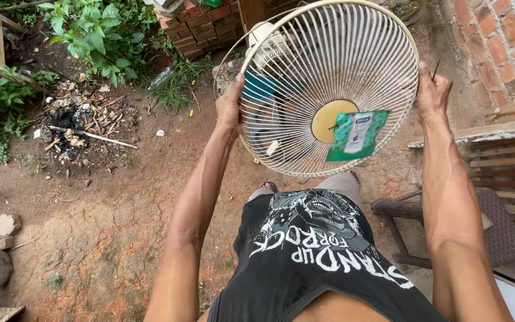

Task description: The person paints the blades of a disassembled standing fan teal using a paintbrush, then attaches the fan guard to the fan motor housing and secures it, reassembling the fan on its stand.

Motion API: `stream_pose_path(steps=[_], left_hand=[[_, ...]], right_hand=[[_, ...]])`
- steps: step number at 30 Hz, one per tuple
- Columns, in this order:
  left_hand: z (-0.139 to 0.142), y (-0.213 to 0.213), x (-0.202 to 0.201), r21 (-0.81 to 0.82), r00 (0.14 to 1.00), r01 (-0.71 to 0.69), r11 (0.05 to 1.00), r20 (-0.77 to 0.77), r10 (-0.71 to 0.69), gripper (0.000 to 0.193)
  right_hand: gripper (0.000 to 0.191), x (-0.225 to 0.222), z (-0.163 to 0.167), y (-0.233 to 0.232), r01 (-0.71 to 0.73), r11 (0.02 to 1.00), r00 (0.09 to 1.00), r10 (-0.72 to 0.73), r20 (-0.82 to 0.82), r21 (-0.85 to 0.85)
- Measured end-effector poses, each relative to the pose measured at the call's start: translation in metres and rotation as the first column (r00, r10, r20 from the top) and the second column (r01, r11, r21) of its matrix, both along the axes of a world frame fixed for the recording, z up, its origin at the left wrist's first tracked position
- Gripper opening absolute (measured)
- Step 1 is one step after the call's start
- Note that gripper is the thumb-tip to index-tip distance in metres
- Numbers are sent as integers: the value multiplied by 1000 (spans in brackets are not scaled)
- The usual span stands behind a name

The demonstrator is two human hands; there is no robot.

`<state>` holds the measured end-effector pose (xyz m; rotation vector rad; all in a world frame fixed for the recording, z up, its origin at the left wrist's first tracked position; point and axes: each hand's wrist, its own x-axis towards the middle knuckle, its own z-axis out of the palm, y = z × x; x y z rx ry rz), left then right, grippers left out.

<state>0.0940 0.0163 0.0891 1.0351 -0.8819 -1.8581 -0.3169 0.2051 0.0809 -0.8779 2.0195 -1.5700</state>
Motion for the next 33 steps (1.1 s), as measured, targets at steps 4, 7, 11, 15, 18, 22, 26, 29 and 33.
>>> stream_pose_path(steps=[4, 7, 11, 15, 18, 22, 26, 29, 33], left_hand=[[-8, 4, 3, -275, 948, -27, 961, 297, 112, 54], [-9, 17, 10, -447, 889, 53, 893, 428, 161, 55], [-5, 48, 21, -542, 880, 144, 828, 453, 143, 52], [-3, 82, 32, -671, 839, 301, 678, 523, 146, 47], [-8, 96, 40, -732, 771, 370, 572, 585, 251, 55], [-22, 110, 49, -782, 836, 294, 550, 489, 249, 58], [-39, 127, 44, -845, 857, 269, 461, 429, 285, 59], [-46, 145, 39, -881, 854, 308, 359, 422, 304, 61], [-49, 156, 35, -870, 855, 330, 367, 440, 274, 63]], right_hand=[[52, 32, -21, -10, 123, 979, 970, -153, 188, 161], [52, 58, -33, -16, 96, 978, 951, -145, 275, 184], [57, 76, -42, -25, 43, 988, 923, -97, 372, 150], [76, 80, -51, -28, 23, 990, 886, -84, 455, 138], [78, 79, -60, -25, 19, 1000, 854, -17, 519, 1], [71, 76, -66, -21, 43, 996, 786, 10, 618, -72], [61, 70, -68, -16, 27, 965, 695, 169, 699, -260], [48, 67, -69, -9, 98, 979, 673, 65, 737, -177], [32, 64, -74, -1, 22, 953, 630, 222, 744, -303]])
